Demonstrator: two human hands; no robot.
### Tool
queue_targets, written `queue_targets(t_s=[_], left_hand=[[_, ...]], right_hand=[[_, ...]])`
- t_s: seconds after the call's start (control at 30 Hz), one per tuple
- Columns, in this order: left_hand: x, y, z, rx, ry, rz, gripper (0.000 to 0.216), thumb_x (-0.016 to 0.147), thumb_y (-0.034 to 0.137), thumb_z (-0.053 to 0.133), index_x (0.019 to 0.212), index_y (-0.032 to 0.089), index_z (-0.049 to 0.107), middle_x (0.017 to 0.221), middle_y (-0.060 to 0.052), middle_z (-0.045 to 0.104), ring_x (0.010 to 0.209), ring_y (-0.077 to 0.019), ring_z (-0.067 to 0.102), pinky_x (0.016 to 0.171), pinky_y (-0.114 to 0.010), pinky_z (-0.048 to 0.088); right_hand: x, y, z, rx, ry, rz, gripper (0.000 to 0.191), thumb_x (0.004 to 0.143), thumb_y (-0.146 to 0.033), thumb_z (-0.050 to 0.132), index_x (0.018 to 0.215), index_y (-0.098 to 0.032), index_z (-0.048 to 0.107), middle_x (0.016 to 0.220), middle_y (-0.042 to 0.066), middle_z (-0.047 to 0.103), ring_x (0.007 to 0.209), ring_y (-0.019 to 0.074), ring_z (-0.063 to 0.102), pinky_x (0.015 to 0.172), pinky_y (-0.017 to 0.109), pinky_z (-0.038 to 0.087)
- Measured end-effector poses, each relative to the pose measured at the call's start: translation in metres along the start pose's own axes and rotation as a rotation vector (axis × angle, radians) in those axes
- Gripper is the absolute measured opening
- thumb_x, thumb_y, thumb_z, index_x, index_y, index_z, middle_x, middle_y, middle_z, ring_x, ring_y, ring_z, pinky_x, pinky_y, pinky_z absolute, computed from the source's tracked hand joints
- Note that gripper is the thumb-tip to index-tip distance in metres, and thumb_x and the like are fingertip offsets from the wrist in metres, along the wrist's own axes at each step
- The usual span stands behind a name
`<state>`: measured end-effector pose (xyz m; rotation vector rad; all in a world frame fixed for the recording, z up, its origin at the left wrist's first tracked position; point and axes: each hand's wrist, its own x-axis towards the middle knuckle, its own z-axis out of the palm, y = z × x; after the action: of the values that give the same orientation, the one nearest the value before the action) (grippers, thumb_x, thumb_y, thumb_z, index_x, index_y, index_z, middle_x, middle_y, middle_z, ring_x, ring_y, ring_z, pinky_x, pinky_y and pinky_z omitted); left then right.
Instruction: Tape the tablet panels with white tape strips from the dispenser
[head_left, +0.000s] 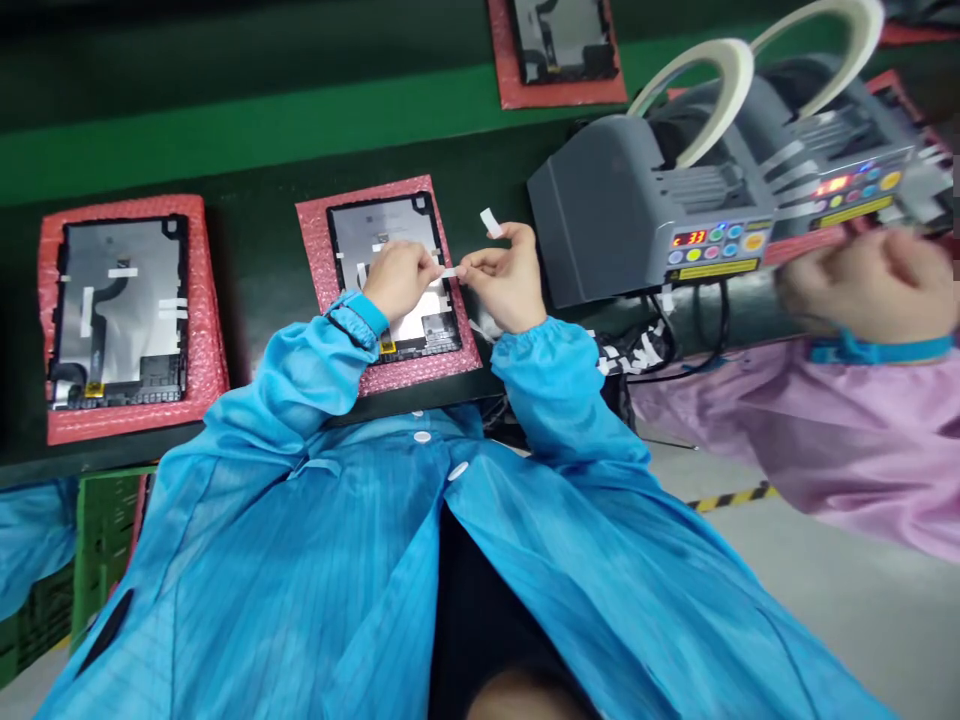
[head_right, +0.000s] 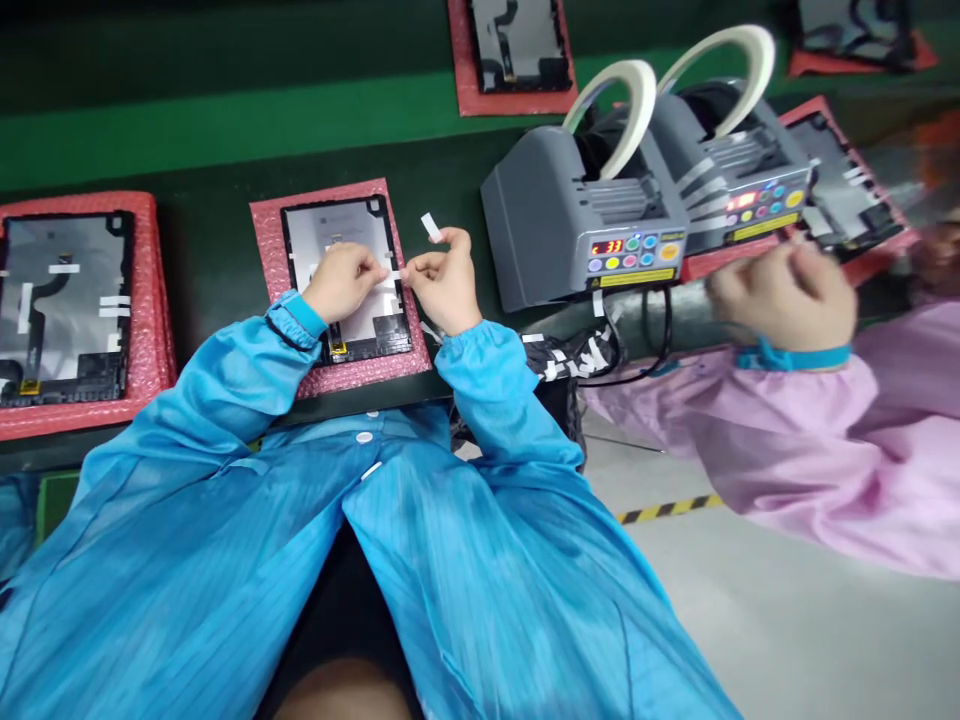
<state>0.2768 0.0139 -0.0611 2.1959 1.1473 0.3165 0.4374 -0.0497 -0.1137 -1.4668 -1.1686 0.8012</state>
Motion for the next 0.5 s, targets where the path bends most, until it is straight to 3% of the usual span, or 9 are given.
queue_targets(t_s=[0.13,0.4,0.5], left_hand=[[0.005,-0.001,0.011,0.155,0.026,-0.048,0.016,0.089,0.026,0.059,0.077,0.016,0.062,0.103,-0.013,0.064,0.118,-0.0336,0.050,0.101,-0.049,0.041],[0.017,-0.033,0.036,0.079,0.122,0.103,0.025,0.089,0.040,0.059,0.077,0.018,0.060,0.097,-0.014,0.060,0.120,-0.0382,0.045,0.103,-0.056,0.036],[0.017,-0.034,0.037,0.075,0.112,0.081,0.026,0.090,0.040,0.057,0.076,0.018,0.060,0.098,-0.015,0.060,0.120,-0.0392,0.044,0.103,-0.057,0.035]], right_hand=[[0.009,0.018,0.005,-0.050,0.019,0.047,0.052,0.077,-0.032,0.073,0.111,-0.027,0.035,0.084,-0.002,0.066,0.063,0.0115,0.060,0.067,0.033,0.054],[0.009,0.016,0.010,-0.094,0.042,0.065,0.053,0.072,-0.025,0.071,0.116,-0.024,0.040,0.072,-0.003,0.066,0.064,0.0160,0.063,0.069,0.036,0.054],[0.010,0.014,0.010,-0.102,0.039,0.065,0.054,0.071,-0.023,0.071,0.117,-0.023,0.041,0.068,-0.003,0.065,0.062,0.0163,0.063,0.069,0.036,0.054]])
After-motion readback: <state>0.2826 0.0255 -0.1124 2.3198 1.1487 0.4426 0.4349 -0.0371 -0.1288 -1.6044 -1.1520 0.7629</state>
